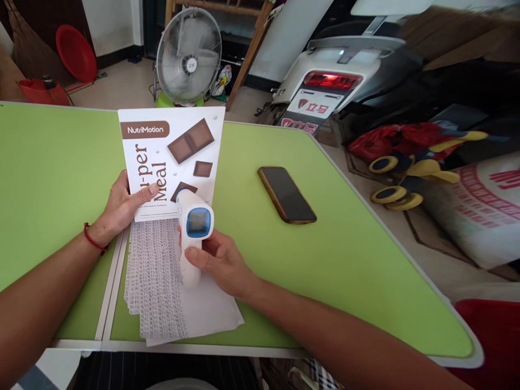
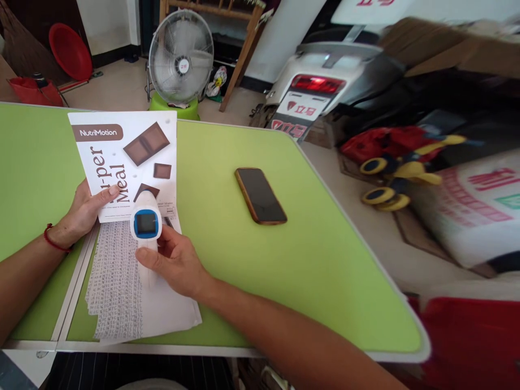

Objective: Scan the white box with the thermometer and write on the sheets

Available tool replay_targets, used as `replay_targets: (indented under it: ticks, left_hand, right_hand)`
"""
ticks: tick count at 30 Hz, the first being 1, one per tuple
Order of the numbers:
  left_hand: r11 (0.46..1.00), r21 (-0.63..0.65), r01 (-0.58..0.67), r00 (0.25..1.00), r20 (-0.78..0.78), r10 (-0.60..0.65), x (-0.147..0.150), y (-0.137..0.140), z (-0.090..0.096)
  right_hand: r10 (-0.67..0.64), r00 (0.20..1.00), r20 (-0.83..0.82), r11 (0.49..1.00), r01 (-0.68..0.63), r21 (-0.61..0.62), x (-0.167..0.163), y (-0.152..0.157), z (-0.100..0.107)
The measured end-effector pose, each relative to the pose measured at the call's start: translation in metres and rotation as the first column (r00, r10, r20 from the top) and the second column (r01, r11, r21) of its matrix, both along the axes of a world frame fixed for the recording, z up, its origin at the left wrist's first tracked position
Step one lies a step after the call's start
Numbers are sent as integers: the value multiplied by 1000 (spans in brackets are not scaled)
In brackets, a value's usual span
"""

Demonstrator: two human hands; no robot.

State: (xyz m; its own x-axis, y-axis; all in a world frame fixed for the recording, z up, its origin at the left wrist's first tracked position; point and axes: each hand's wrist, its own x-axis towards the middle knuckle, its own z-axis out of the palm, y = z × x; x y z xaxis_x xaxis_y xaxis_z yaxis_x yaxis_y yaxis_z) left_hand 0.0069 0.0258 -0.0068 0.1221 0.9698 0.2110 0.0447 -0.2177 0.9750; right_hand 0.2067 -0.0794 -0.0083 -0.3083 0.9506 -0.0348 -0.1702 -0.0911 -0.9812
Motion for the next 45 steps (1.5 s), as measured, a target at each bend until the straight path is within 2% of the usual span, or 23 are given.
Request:
replay_targets:
  ticks: [10, 38, 45]
  left_hand:
    - [1000, -24, 18, 1000, 17, -18, 4, -4, 7]
    - [1000, -24, 3, 1000, 9, -3, 2, -2, 3]
    - [1000, -2, 8, 1000, -9, -8, -1, -2, 4]
  right_hand:
    - [0, 999, -35, 999, -1, -32, 0, 0, -3]
    - [-28, 997, -78, 999, 24, -41, 1, 0, 2]
    - [-43, 999, -27, 999, 43, 24, 4, -2, 1]
